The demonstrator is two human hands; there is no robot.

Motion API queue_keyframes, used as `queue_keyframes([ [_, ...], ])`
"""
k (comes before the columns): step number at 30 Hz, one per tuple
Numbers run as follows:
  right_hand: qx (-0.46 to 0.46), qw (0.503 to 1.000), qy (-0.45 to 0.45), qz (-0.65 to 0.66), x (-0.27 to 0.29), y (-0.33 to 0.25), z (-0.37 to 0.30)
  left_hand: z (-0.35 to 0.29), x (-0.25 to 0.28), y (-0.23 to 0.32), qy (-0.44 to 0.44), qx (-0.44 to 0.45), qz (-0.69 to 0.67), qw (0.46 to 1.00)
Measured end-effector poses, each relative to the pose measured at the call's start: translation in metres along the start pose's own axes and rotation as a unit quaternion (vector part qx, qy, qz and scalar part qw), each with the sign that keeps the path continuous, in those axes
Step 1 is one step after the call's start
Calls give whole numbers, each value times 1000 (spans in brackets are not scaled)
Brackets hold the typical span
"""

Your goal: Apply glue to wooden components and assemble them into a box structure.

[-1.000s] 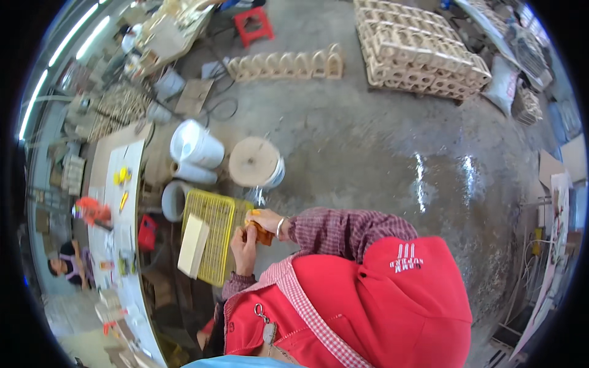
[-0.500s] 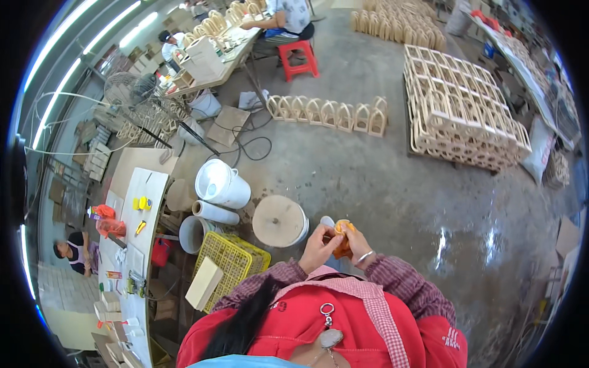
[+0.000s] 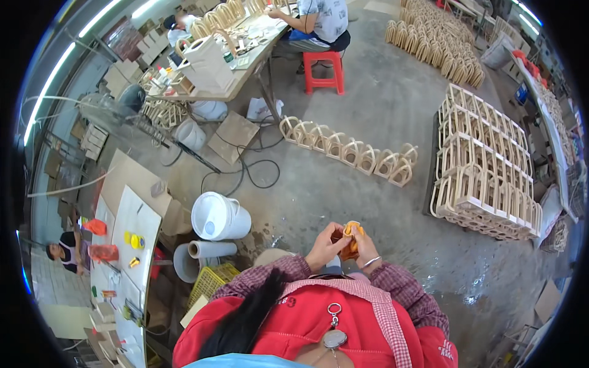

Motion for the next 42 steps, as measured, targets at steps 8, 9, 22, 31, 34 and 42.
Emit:
queue_keyframes([
  [8, -33, 979, -164, -113, -101, -38, 185, 112, 103, 63, 109, -2, -66, 992],
  [9, -47, 970, -196, -134, -125, -35, 205, 122, 116, 72, 144, -7, -91, 985],
  [22, -33, 889, -403, -214, -372, 20, 363, 176, 364, 118, 382, 42, -347, 855],
  [31, -12, 819, -516, -252, -454, 39, 468, 255, 456, 167, 340, 83, -512, 784],
  [34, -11, 801, -528, -281, -466, 55, 525, 301, 478, 173, 337, 84, -551, 759],
  [42, -109, 783, -441, -425, -510, 41, 604, 377, 526, 196, 367, 89, -590, 713],
])
Point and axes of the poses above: each hand's wrist, its own z-axis towards the middle knuckle, its own x-axis out of the back of the hand, y = z × x, the point moved 2 cm from there along z, towards the middle knuckle, and after that the axes turned 14 degrees about x, right-handed, at the moved point
